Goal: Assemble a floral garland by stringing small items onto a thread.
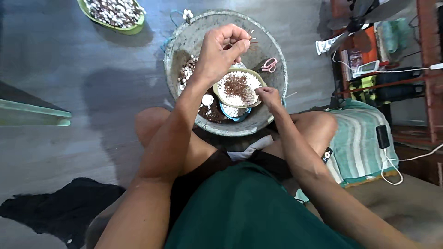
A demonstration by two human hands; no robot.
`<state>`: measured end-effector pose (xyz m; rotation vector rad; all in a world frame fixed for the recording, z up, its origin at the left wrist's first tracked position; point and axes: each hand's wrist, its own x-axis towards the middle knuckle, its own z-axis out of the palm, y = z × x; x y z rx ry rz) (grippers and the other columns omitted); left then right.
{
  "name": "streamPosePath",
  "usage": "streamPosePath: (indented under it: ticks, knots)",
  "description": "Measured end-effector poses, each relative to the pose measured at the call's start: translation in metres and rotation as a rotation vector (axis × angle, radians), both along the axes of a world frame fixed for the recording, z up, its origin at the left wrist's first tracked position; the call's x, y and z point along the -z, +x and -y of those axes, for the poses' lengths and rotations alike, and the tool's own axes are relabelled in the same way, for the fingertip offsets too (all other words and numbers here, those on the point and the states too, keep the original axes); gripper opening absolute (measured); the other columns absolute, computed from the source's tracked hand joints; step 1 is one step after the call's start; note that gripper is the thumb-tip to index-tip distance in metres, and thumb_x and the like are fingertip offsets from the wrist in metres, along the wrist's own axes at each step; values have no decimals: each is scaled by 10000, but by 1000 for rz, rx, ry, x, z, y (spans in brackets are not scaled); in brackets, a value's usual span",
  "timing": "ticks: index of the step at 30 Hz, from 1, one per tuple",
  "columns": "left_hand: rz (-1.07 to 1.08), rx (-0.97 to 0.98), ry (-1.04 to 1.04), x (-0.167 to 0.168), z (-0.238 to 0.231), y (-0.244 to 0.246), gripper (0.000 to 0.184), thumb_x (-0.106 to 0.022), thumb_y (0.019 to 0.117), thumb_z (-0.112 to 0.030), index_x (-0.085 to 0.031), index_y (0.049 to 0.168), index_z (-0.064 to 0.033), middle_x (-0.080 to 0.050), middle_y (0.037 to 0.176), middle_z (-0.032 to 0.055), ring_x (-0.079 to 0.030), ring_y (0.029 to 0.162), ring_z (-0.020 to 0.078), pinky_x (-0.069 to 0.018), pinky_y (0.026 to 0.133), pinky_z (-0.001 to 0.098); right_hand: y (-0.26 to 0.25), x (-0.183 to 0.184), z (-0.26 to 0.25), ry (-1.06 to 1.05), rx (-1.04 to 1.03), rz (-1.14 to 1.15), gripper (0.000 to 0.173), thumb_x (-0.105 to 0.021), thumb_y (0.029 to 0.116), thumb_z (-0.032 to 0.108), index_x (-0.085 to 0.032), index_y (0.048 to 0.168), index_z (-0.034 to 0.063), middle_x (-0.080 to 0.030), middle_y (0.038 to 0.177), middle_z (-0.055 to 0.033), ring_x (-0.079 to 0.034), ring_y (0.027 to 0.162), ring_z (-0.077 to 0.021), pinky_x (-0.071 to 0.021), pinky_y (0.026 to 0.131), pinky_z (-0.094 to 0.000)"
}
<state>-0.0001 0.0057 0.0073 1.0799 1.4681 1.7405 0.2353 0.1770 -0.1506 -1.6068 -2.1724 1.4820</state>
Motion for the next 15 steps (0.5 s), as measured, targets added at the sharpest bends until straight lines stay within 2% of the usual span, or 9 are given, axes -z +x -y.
streamPosePath:
  ticks: [1,3,7,11,15]
  knots:
    - [-7,6,8,-1,-1,2,124,-661,991,-95,-686,1083,-16,-714,934,39,-687,742,125,-607,669,294,3,-8,4,-97,88,-139,259,-647,1016,266,-740,1111,44,-734,991,-79,-691,826,-168,-593,792,-384]
    - [-13,20,11,-1,-1,6,127,-657,995,-98,-689,1086,-16,-716,943,40,-689,750,131,-609,675,301,8,-24,12,-300,204,-397,230,-596,1039,205,-691,1139,21,-704,963,-57,-657,785,-135,-583,757,-330]
    - [-35,33,18,-1,-3,11,130,-656,994,-103,-686,1086,-16,-713,935,40,-687,745,130,-612,677,304,16,-56,24,-560,229,-744,268,-516,1044,164,-588,1283,64,-676,990,-45,-648,789,-118,-576,740,-278]
    - [-52,40,26,0,-3,12,122,-658,994,-102,-688,1078,-19,-713,921,38,-684,734,125,-609,678,299,22,-80,35,-634,183,-935,198,-497,1050,138,-606,1206,84,-676,967,-61,-653,778,-125,-576,733,-267]
    - [-59,44,-2,0,-3,14,141,-659,995,-114,-687,1094,-17,-713,942,40,-686,742,124,-612,686,302,26,-90,36,-684,134,-1052,189,-496,1020,58,-619,1163,63,-695,1093,-95,-682,865,-133,-585,793,-256]
